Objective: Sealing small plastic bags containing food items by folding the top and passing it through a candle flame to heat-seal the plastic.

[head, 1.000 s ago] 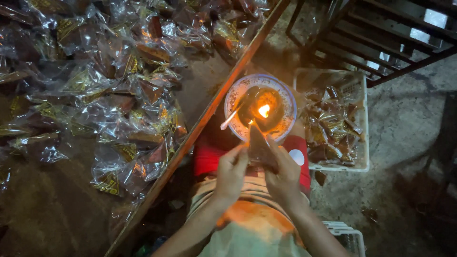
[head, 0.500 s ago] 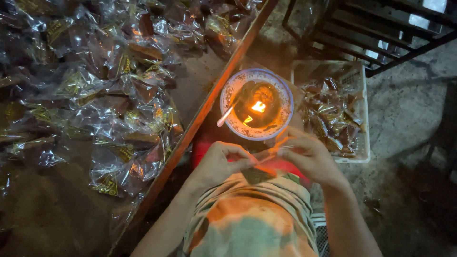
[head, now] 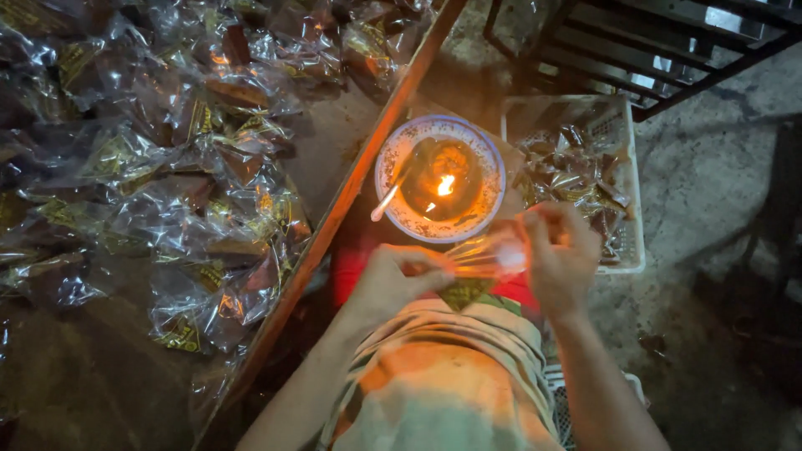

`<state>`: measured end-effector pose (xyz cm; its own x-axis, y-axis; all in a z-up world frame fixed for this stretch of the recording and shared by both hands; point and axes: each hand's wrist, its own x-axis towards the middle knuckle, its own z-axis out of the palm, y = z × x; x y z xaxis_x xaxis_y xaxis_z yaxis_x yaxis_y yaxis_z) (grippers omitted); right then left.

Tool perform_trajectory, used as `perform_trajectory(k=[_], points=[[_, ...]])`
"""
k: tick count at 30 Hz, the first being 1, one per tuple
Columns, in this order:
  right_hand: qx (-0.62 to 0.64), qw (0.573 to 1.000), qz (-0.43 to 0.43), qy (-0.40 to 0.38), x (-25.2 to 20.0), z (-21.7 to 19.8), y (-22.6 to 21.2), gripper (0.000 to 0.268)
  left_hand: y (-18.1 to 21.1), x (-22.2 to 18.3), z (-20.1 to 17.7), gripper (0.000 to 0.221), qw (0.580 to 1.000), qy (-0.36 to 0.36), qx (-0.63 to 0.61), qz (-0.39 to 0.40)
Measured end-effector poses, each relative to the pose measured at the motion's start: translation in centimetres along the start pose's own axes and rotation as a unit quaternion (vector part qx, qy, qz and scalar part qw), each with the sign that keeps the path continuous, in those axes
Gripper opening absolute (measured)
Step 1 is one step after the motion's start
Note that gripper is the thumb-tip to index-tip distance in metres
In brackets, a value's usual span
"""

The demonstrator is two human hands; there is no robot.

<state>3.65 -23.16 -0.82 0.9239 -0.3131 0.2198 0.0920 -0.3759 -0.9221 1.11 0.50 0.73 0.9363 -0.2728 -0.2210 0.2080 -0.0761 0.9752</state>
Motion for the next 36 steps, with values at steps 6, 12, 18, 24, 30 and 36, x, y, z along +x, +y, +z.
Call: perform_trajectory(k=[6, 12, 18, 24, 30, 36], points=[[-0.021, 0.969, -0.018, -0.245, -0.4, 0.0, -2.3, 0.041, -1.9, 0.8, -1.0, 0.015, 0.991, 0.113, 0.047, 0.052], [0.144, 0.978, 0.103, -0.112, -3.3, 1.1, -4.1, 0.031, -2.0, 1.0, 0.0, 0.011, 0.981, 0.161, 0.068, 0.084], [0.060, 0.986, 0.019, -0.156, -2.3, 0.8, -7.4, 0.034, -2.7, 1.2, -0.6, 0.022, 0.977, 0.191, 0.032, 0.083], [-0.073, 0.989, -0.025, -0.125, -3.8, 1.5, -1.3, 0.019, -1.7, 1.0, -0.8, 0.021, 0.931, 0.235, 0.182, 0.213], [0.273, 0.873, 0.384, -0.125, -4.5, 1.0, 1.4, 0.023, -3.3, 1.1, 1.2, 0.007, 0.887, 0.294, 0.217, 0.283], [0.348, 0.807, 0.463, -0.115, -3.9, 2.8, -2.8, 0.032, -5.8, 1.7, 4.6, 0.039, 0.784, 0.270, 0.391, 0.399]])
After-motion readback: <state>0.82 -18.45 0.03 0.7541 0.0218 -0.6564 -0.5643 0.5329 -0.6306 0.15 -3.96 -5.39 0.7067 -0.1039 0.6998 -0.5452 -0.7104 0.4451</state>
